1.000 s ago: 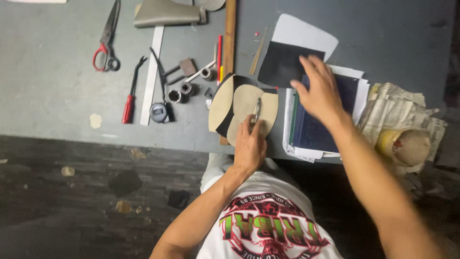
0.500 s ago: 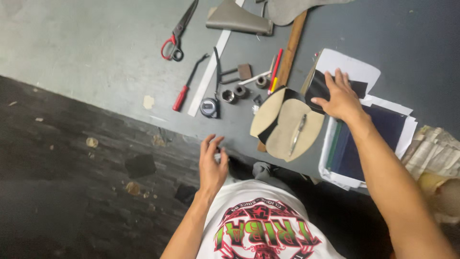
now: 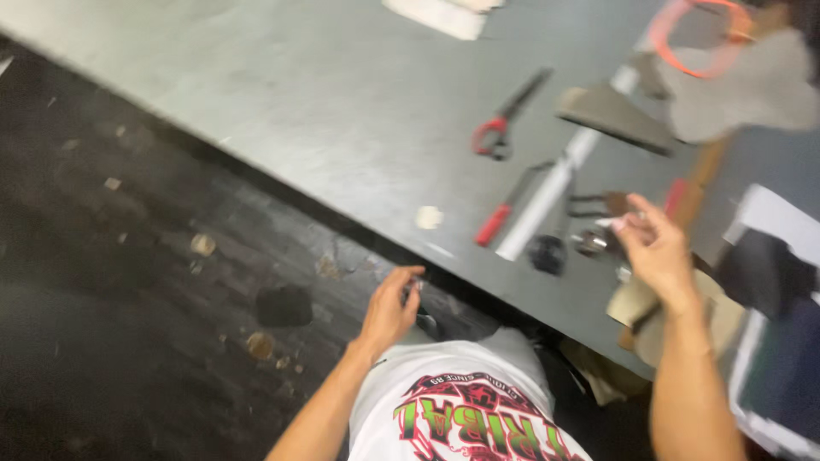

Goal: The person folds and stacks multiple newspaper sheets on a gray work table. They repeatedly pick up sheets, fold them in half or quarters, and place them into a growing stack. The person also retrieves additional sheets from a nearby bag and continues folding them.

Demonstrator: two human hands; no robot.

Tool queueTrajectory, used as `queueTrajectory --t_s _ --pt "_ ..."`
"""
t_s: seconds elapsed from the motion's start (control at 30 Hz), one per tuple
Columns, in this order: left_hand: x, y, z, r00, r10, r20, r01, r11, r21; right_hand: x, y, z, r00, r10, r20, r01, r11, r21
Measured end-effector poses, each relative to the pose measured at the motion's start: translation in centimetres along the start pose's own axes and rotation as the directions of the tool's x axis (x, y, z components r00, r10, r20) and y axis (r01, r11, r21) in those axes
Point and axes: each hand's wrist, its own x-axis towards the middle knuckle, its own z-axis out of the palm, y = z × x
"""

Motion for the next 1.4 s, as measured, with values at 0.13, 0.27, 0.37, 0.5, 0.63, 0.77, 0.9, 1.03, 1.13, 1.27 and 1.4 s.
queueTrajectory --t_s 0.13,0.27,0.37,0.5,0.63,0.77,0.9,1.03,1.13,1.27,1.4 --pt "0.7 -3.1 -7.1 0.993 0.026 -0.119 -0.022 0.999 0.029 -1.3 -7.8 9.4 0.983 -0.107 0.151 0.079 0.981 0.178" --pt "1.0 -7.2 -10.2 0.965 -0.071 -0.254 0.052 0.995 -0.081 0.3 -12.3 18.0 0.933 -0.161 0.322 0.033 0.928 0.370" --pt "0.4 -9.6 -10.6 0.935 -0.134 -0.328 0.091 0.986 -0.142 2.8 -14.3 23.6 0.910 -0.153 0.385 0.029 0.950 0.310" --pt "0.2 -11.9 -12.3 0.899 -0.394 -0.188 0.295 0.866 -0.404 7.7 -18.2 30.2 0.882 -0.215 0.420 0.128 0.966 0.226" --pt "2.9 -15.9 -17.1 0.851 -0.505 -0.143 0.397 0.798 -0.452 13.3 -22.6 36.8 0.870 -0.247 0.427 0.166 0.962 0.219" --pt "8.1 -19.3 -24.2 0.814 -0.533 -0.230 0.400 0.803 -0.442 19.0 -28.7 43.8 0.873 -0.178 0.455 0.007 0.936 0.353" --pt "13.0 -21.6 -32.7 0.825 -0.471 -0.311 0.355 0.862 -0.363 25.8 -36.3 50.4 0.891 -0.193 0.411 -0.064 0.843 0.535" --pt "15.9 -24.3 -39.3 0.771 -0.531 -0.352 0.392 0.831 -0.395 34.4 -41.7 56.4 0.900 -0.299 0.317 0.028 0.765 0.643" --pt "19.4 -25.8 -42.7 0.750 -0.536 -0.387 0.338 0.814 -0.472 41.0 -46.1 61.6 0.923 -0.264 0.281 0.018 0.758 0.652" --pt "23.8 -27.3 -46.6 0.776 -0.496 -0.390 0.313 0.839 -0.446 48.0 -46.9 67.0 0.943 -0.091 0.321 -0.181 0.671 0.719" --pt "30.9 -29.1 -53.2 0.805 -0.472 -0.361 0.313 0.853 -0.418 54.1 -45.0 70.5 0.883 0.105 0.457 -0.465 0.318 0.826"
